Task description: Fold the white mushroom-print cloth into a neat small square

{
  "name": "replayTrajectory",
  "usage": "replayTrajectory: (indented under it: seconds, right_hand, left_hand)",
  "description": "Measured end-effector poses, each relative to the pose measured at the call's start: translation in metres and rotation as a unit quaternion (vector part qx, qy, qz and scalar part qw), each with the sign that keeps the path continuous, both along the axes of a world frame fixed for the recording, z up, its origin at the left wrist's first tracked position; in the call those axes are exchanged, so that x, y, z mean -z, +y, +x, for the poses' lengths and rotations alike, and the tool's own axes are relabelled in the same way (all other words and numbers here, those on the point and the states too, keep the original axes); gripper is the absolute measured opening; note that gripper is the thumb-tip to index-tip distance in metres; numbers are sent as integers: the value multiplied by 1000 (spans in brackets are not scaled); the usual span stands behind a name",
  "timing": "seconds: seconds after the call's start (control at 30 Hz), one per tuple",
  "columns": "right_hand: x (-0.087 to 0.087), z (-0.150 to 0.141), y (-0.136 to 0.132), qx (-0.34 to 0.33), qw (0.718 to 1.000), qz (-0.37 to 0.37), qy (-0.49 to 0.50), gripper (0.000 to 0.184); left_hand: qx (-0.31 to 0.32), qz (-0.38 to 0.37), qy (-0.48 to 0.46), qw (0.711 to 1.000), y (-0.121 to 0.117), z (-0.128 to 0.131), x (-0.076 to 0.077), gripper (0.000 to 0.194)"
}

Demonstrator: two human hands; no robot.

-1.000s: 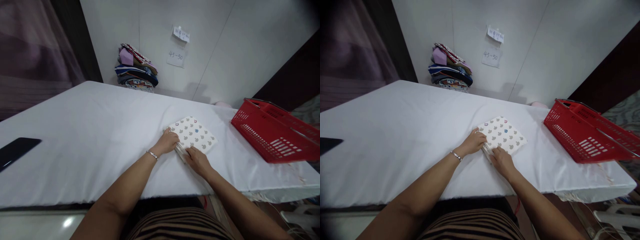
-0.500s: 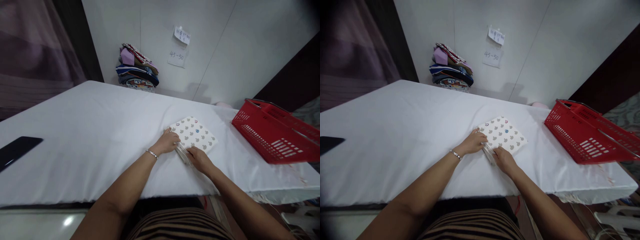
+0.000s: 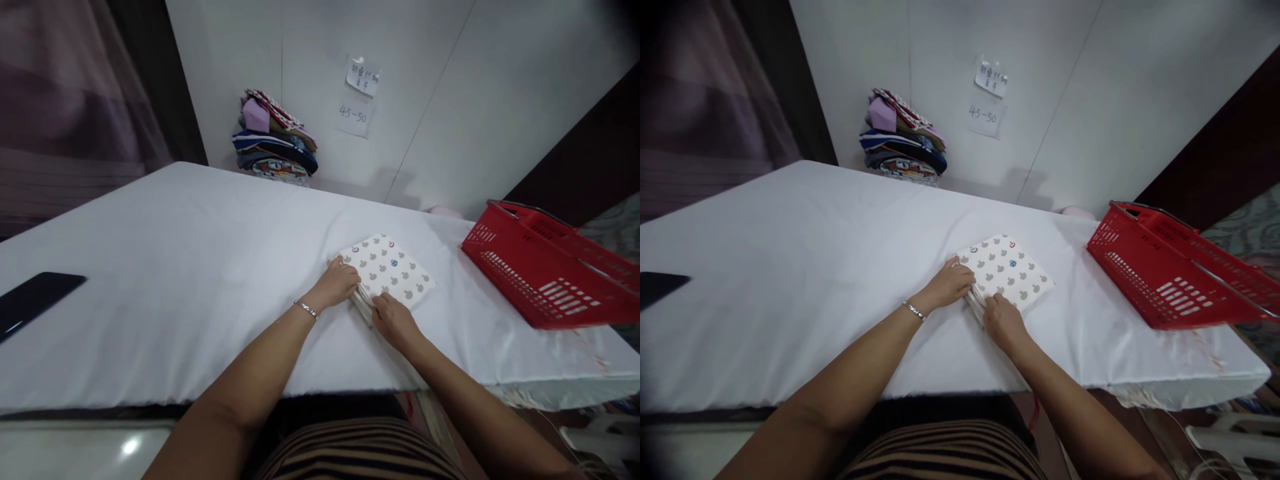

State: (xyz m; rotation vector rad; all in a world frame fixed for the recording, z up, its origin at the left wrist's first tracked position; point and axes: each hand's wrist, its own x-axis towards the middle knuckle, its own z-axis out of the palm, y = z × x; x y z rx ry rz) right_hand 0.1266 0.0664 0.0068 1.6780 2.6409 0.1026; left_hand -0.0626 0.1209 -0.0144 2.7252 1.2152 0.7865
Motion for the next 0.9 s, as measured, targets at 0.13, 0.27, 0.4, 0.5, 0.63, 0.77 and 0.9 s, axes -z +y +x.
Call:
replayTrajectory:
  seconds: [0.13, 0.27, 0.4, 0.5, 0.63, 0.77, 0.9]
  right_hand:
    - [-5, -1, -4, -12, 999, 19, 23, 17]
    - [-2, -6, -6, -18, 1000, -2, 13, 17]
    - [4, -7, -6, -24, 1000, 2, 18, 18]
    - [7, -6, -8, -28, 999, 8, 18, 17]
    - [12, -3, -12, -30, 999, 19, 16, 16]
    - [17, -2, -15, -42, 998, 21, 28, 24]
    - [21, 0, -16, -54, 998, 25, 28, 34]
  left_hand:
    - [-7, 11, -2, 1000, -1, -1, -5, 14]
    - [-12, -12, 2, 1000, 0, -3, -5, 13]
    - [-17, -41, -19, 999, 1, -6, -1, 16]
    - [-16, -64, -37, 997, 2, -8, 0, 20]
    - [-21, -72, -50, 996, 4, -12, 1, 24]
    - [-51, -54, -69, 995, 5, -13, 4, 21]
    - [-115, -18, -92, 989, 6, -11, 9, 16]
